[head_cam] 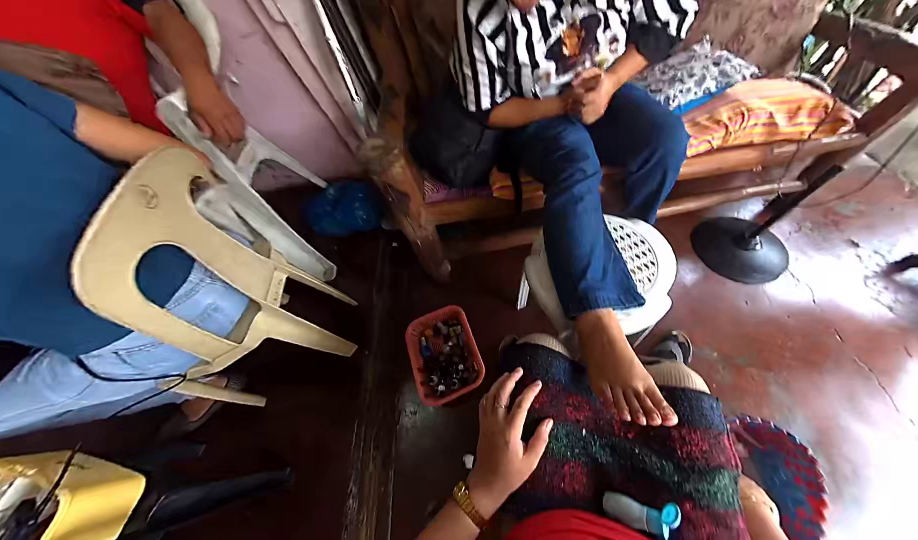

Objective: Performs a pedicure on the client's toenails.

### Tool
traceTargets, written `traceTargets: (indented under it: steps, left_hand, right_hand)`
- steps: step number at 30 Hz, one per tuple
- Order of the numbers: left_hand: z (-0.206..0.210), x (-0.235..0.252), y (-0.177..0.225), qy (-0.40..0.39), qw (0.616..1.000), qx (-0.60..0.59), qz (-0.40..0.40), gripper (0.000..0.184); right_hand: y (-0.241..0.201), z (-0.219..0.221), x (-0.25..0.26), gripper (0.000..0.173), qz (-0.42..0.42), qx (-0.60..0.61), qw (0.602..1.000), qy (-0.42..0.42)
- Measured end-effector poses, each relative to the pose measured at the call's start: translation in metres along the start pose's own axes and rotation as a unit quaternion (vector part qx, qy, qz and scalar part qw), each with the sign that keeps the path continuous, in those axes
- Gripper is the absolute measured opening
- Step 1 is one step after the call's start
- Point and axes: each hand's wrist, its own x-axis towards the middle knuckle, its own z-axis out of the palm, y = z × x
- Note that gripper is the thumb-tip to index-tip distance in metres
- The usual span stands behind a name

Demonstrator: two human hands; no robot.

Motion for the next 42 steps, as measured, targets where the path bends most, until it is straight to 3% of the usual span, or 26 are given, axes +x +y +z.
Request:
traceTargets:
  steps: [2,5,6,7,8,9,11,12,17,19,24,29,31,35,38,39,42]
  left_hand:
    - [-0.001,0.0,0.0,0.001,1.0,-0.012,0.001,0.048]
    - [-0.005,-0.001,0.0,-0.015,1.0,-0.014,0.01,0.05]
    - [-0.005,0.0,-0.001,-0.019,1.0,-0.014,0.016,0.051]
    - [-0.005,0.0,-0.003,-0.02,0.999,-0.017,0.023,0.052]
    - [-0.005,-0.001,-0.005,-0.023,0.999,-0.025,0.027,0.053]
    - [-0.005,-0.001,-0.006,-0.026,0.999,-0.03,0.032,0.053]
    - [-0.006,0.0,-0.007,-0.028,0.998,-0.026,0.045,0.053]
    - [-0.006,0.0,-0.008,-0.028,0.998,-0.026,0.051,0.054]
    - [-0.008,0.002,-0.007,-0.029,0.997,-0.021,0.067,0.054]
    - [-0.009,0.002,-0.008,-0.029,0.997,-0.019,0.067,0.054]
    - [-0.009,0.002,-0.006,-0.033,0.997,-0.015,0.061,0.054]
    - [-0.016,0.004,0.005,-0.057,0.997,0.017,0.057,0.053]
    - [-0.019,0.007,0.018,-0.061,0.995,0.03,0.069,0.045]
    - [-0.021,0.007,0.053,-0.087,0.99,0.025,0.112,0.027]
    - [-0.007,0.015,0.077,-0.159,0.978,-0.132,0.026,0.027]
    - [-0.001,0.021,0.084,-0.204,0.954,-0.215,-0.052,0.029]
    - [0.016,0.042,0.098,-0.261,0.807,-0.434,-0.303,0.043]
  right_hand:
    - [0.002,-0.001,0.001,0.047,-0.037,-0.004,0.999,-0.002]
    - [-0.006,-0.017,-0.042,0.044,-0.01,0.052,0.999,-0.002]
    - [-0.007,-0.032,-0.065,0.045,0.004,0.094,0.995,-0.023]
    - [-0.001,-0.053,-0.084,0.051,-0.011,0.134,0.986,-0.094]
    - [0.002,-0.043,-0.084,0.052,-0.009,0.185,0.982,-0.046]
    - [-0.007,0.009,-0.058,0.048,0.035,0.219,0.954,0.201]
    - [0.01,-0.004,-0.027,0.054,0.06,0.227,0.972,0.016]
    - [0.02,-0.007,-0.016,0.057,0.059,0.235,0.97,-0.02]
    - [0.062,-0.013,-0.031,0.038,0.016,0.387,0.922,-0.01]
    - [0.075,-0.015,-0.046,0.033,-0.028,0.502,0.864,-0.005]
    - [0.092,-0.025,-0.082,0.043,-0.154,0.663,0.731,0.051]
    - [0.077,-0.042,-0.115,0.023,-0.329,0.817,0.473,0.027]
    - [0.067,-0.054,-0.123,0.023,-0.364,0.831,0.42,0.03]
    - [0.05,-0.078,-0.146,0.028,-0.401,0.8,0.445,0.036]
    - [0.037,-0.094,-0.17,0.03,-0.479,0.726,0.493,0.03]
    - [0.032,-0.099,-0.179,0.034,-0.499,0.699,0.512,0.017]
    - [0.016,-0.109,-0.209,0.034,-0.549,0.605,0.576,-0.021]
